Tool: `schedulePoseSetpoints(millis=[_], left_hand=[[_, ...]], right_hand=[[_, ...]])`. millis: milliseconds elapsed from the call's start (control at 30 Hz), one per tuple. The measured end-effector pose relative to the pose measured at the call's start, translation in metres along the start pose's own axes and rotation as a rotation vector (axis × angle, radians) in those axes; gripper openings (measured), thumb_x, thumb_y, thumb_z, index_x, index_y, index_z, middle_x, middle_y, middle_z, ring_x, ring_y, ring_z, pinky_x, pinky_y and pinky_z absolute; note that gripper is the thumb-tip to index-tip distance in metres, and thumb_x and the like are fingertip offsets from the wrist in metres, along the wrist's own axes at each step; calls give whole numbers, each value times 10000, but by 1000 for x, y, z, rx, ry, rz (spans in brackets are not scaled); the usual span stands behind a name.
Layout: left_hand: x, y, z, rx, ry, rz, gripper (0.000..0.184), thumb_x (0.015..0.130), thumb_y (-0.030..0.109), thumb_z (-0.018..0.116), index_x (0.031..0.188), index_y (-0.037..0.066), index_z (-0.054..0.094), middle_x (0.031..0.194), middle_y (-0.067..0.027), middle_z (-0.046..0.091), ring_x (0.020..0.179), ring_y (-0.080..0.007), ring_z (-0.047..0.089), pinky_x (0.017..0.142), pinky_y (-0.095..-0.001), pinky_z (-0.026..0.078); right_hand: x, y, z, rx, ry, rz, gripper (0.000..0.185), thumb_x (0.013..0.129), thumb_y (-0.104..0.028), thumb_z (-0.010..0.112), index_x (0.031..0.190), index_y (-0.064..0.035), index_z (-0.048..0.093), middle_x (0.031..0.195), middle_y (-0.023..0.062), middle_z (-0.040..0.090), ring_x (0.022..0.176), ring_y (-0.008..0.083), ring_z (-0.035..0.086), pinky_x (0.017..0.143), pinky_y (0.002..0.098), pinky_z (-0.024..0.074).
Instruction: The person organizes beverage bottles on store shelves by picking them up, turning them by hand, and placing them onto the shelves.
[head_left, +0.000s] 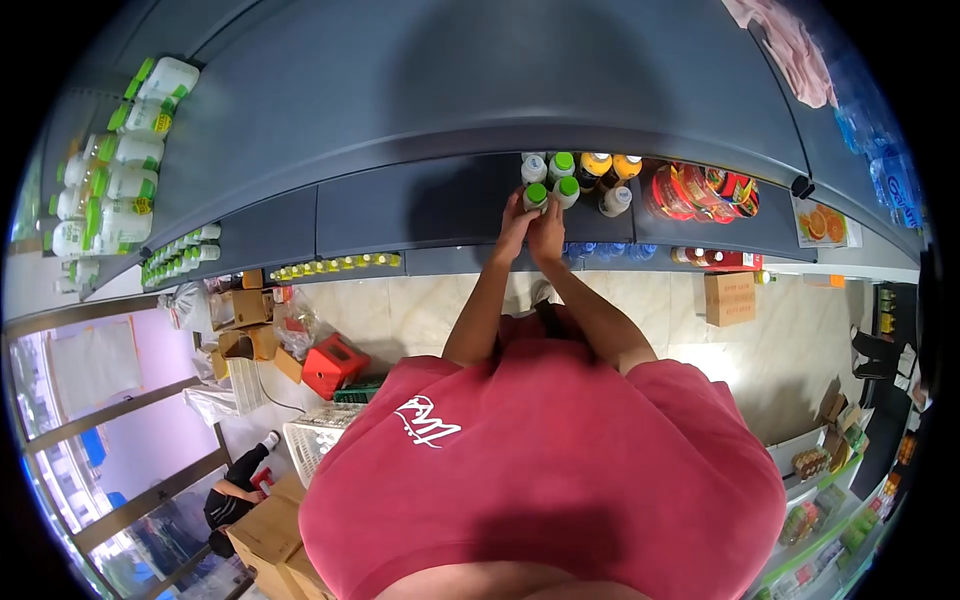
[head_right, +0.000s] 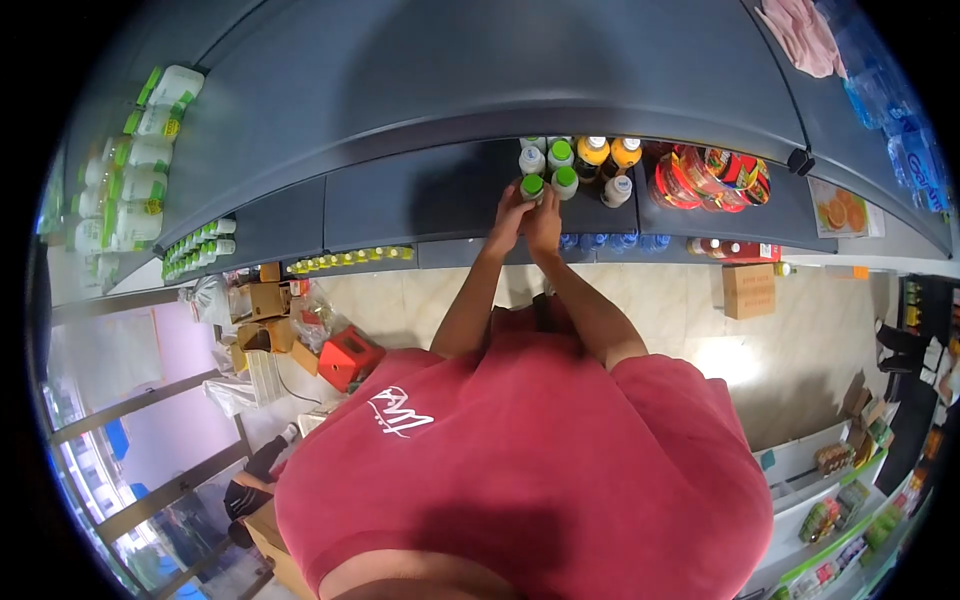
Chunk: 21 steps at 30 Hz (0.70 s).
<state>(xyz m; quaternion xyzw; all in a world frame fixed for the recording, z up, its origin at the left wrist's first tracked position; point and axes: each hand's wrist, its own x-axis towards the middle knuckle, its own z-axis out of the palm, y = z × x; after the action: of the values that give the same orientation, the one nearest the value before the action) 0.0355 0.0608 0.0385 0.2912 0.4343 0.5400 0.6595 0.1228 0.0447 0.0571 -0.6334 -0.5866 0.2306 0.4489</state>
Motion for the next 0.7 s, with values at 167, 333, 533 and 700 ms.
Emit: schedulePoseSetpoints(millis=[167,333,533,700], left_hand=[[10,-18,-15,-172,47,1,680,837,1,627,1449,31,332,1487,-113,386,1355,-226,380,1109,-327,308],[-1,-9,-13,44,239,101,544,869,60,639,1372,10,440,1379,-128,514,1262,-211,487,1052,-320,380],[-32,31,-37,391,37,188,178,905,81,581,1041,-23,631,881,-99,707,786,-165,669,741,-293,539],[-132,151,-10,591,-59,250,112,907,61,551,930,-43,587,843,-124,677,726,-175,651,680,-308,523]], right_hand=[[-6,12,11,50,27,-48,579,804,-56,630,1336,-3,408,1264,281,519,997,500,586,852,498,504],[-4,-5,-6,76,21,-21,483,824,-34,603,1284,0,462,1131,272,594,962,479,601,801,497,495],[6,-41,-29,218,-192,-58,227,842,-51,649,1056,1,593,906,173,654,740,263,642,635,352,497],[3,-133,-76,657,-725,158,89,893,-80,670,930,-12,626,829,36,658,649,76,589,548,222,467]])
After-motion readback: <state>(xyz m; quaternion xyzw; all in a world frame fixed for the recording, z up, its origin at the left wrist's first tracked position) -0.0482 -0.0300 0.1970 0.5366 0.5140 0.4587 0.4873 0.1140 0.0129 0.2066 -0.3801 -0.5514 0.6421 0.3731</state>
